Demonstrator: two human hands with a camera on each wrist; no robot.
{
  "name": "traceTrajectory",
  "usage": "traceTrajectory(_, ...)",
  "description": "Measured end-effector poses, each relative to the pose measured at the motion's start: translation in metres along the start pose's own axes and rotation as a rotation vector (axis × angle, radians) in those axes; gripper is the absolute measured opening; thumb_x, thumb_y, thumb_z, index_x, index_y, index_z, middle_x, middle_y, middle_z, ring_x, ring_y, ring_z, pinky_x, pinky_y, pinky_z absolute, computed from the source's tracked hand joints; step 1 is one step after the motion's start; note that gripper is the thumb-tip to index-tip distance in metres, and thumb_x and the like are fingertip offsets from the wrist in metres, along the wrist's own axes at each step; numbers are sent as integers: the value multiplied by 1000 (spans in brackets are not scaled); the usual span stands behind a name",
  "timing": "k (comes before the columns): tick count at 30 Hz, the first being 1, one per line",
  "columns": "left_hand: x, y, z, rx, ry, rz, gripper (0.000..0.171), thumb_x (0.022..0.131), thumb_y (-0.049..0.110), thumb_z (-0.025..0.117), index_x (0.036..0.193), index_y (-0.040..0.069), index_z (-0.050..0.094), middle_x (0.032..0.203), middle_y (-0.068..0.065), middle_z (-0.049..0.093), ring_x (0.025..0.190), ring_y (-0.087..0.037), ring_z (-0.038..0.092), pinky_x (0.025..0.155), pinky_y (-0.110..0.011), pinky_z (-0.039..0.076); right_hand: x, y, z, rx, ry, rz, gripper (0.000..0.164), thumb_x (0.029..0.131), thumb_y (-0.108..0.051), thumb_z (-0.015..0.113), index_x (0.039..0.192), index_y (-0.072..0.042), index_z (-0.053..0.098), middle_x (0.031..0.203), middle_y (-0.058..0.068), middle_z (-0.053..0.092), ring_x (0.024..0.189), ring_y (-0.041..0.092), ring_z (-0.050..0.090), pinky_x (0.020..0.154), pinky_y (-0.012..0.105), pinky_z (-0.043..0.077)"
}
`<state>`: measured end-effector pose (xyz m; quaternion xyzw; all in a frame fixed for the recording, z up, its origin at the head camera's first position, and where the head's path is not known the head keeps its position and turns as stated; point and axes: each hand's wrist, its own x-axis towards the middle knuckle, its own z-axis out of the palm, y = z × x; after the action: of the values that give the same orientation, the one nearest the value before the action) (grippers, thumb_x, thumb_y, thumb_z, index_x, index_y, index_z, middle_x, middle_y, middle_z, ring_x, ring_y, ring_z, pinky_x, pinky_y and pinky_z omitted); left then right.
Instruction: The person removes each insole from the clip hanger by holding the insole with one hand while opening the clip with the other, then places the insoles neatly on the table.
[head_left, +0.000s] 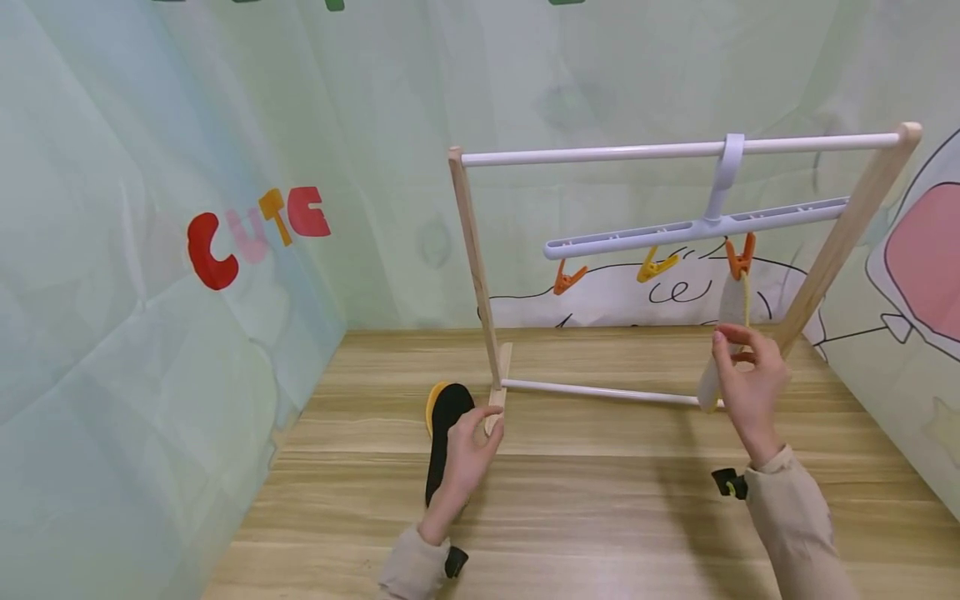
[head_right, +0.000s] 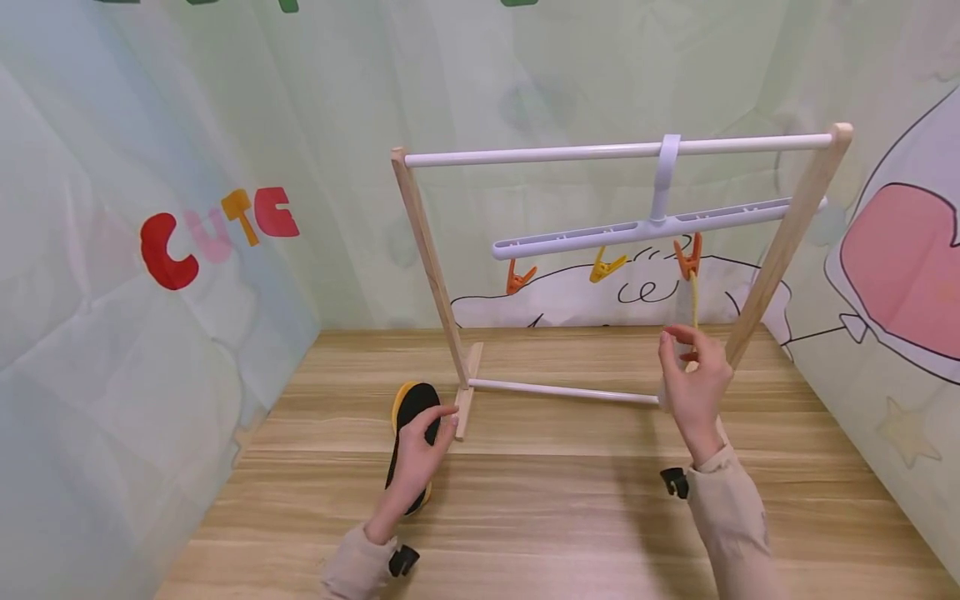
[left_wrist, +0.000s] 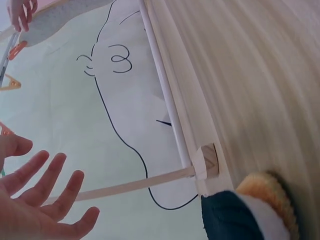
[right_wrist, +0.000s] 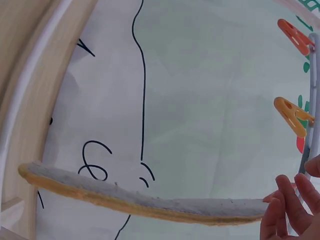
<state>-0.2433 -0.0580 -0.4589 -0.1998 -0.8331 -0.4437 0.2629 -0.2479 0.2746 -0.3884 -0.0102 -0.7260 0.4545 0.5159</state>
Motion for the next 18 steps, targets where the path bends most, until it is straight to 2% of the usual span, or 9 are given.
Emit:
traceTrajectory(5,-3,-2,11,2,-14,65,12,79,3,62,90,0,65,88,-11,68,85,-24,63,74,-35,50,8,-3,-3,-31,59,-10,16,78,-4,63,90,6,66,80,-31,50,78,-10,46,61,4,38)
traceTrajectory(12,-4,3,14,-55,-60,45,14,80,4,61,93,-1,65,91,-12,68,89,-24,63,76,-35,51,16,-1,-7,-47,73,19,20,79,-4,62,96,5,64,84,-27,49,81,-11,47,63,2,39)
traceTrajectory(18,-3,3,15,-33,-85,64,13,80,4,61,92,0,65,92,-12,68,88,-23,63,76,-34,51,23,0,-7,-77,85,25,22,79,-4,62,99,3,63,88,-16,54,82,-11,47,64,2,38)
